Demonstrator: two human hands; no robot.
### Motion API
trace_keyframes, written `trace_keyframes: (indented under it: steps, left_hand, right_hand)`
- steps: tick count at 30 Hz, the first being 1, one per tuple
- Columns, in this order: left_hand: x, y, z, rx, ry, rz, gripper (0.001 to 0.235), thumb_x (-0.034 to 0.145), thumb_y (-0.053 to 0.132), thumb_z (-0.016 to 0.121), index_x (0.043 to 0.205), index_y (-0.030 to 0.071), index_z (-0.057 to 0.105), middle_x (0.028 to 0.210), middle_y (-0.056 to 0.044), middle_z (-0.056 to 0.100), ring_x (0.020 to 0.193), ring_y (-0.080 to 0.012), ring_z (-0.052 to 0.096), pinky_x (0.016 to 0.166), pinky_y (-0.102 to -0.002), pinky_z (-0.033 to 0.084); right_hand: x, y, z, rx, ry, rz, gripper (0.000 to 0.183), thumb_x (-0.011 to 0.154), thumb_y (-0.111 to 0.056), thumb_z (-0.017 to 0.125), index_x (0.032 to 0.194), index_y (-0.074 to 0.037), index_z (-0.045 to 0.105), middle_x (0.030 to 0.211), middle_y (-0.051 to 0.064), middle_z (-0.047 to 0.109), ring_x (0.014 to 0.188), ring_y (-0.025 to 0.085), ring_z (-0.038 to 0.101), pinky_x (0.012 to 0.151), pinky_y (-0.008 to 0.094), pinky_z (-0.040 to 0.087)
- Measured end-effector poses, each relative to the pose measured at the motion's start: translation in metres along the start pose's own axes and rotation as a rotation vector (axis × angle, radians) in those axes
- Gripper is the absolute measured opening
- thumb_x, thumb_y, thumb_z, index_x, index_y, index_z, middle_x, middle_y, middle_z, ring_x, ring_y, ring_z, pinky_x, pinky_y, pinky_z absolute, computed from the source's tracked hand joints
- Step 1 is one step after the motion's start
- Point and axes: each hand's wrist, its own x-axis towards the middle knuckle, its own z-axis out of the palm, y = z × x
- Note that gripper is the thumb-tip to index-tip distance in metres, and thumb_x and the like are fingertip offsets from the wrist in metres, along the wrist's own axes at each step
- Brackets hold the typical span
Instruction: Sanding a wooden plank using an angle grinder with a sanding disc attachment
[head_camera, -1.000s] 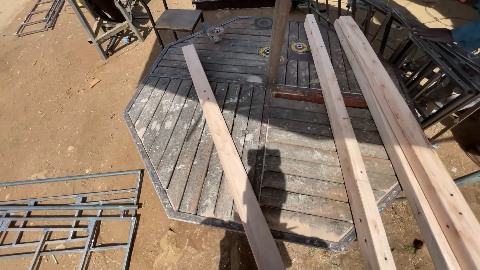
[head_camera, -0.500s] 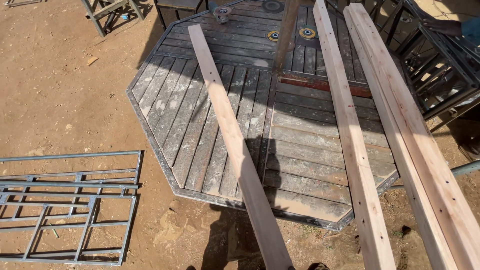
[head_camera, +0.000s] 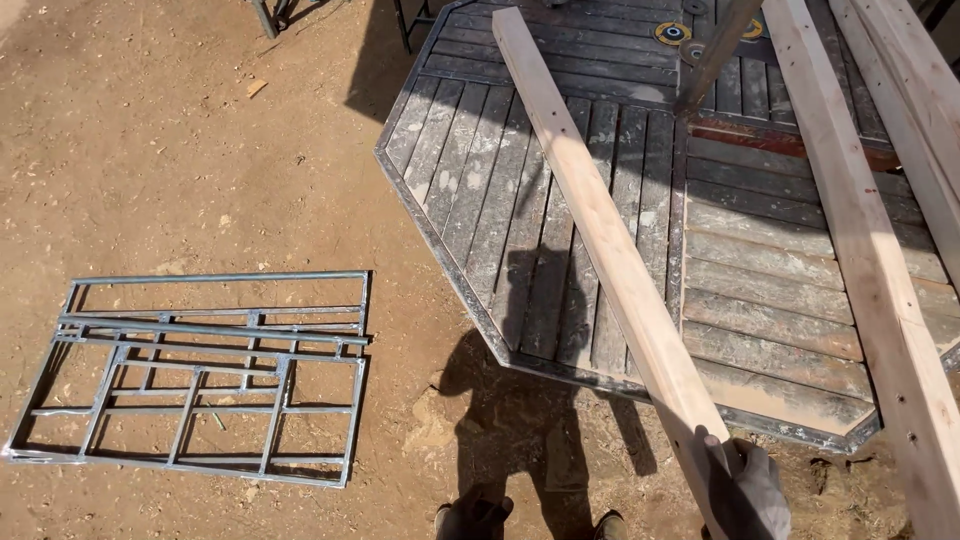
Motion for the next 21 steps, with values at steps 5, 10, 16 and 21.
trace_keyframes:
  steps: [5,10,16,21]
  left_hand:
    - [-0.054,0.067,-0.171,-0.221,-0.01,-0.027,0.044,0.086,0.053,0.071,0.125,0.033,0.071,0.111,0.01,0.085,0.091,-0.0085,0.076,0.075,-0.028,0.052]
    - [-0.013,0.066,-0.224,-0.832,0.149,0.249,0.032,0.089,0.018,0.076,0.119,0.009,0.07,0.123,-0.009,0.081,0.114,-0.0179,0.073,0.106,-0.029,0.052]
    - [-0.005,0.12,-0.294,-0.752,0.219,0.322,0.038,0.09,0.025,0.071,0.125,0.009,0.07,0.105,-0.004,0.078,0.104,-0.0154,0.072,0.103,-0.029,0.054]
    - [0.021,0.163,-0.351,-0.572,0.266,0.297,0.049,0.086,0.041,0.072,0.127,0.014,0.073,0.112,-0.006,0.076,0.108,-0.0165,0.07,0.1,-0.03,0.054]
  right_hand:
    - [-0.049,-0.092,0.017,0.0,0.016,-0.132,0.083,0.09,-0.059,0.06,0.155,-0.013,0.035,0.154,0.015,0.04,0.135,0.05,0.05,0.111,0.069,0.043]
    - [-0.068,-0.14,0.037,-0.128,0.015,-0.265,0.085,0.085,-0.075,0.053,0.15,-0.021,0.044,0.139,0.023,0.063,0.115,0.052,0.067,0.096,0.062,0.056]
    - [0.023,-0.209,0.103,-0.023,0.123,-0.338,0.093,0.083,-0.052,0.073,0.159,-0.016,0.034,0.162,0.019,0.039,0.149,0.049,0.032,0.121,0.07,0.013]
    - [-0.009,-0.342,0.061,-0.056,0.111,-0.491,0.087,0.093,-0.063,0.06,0.159,-0.014,0.032,0.138,0.024,0.042,0.086,0.036,0.059,0.067,0.047,0.044]
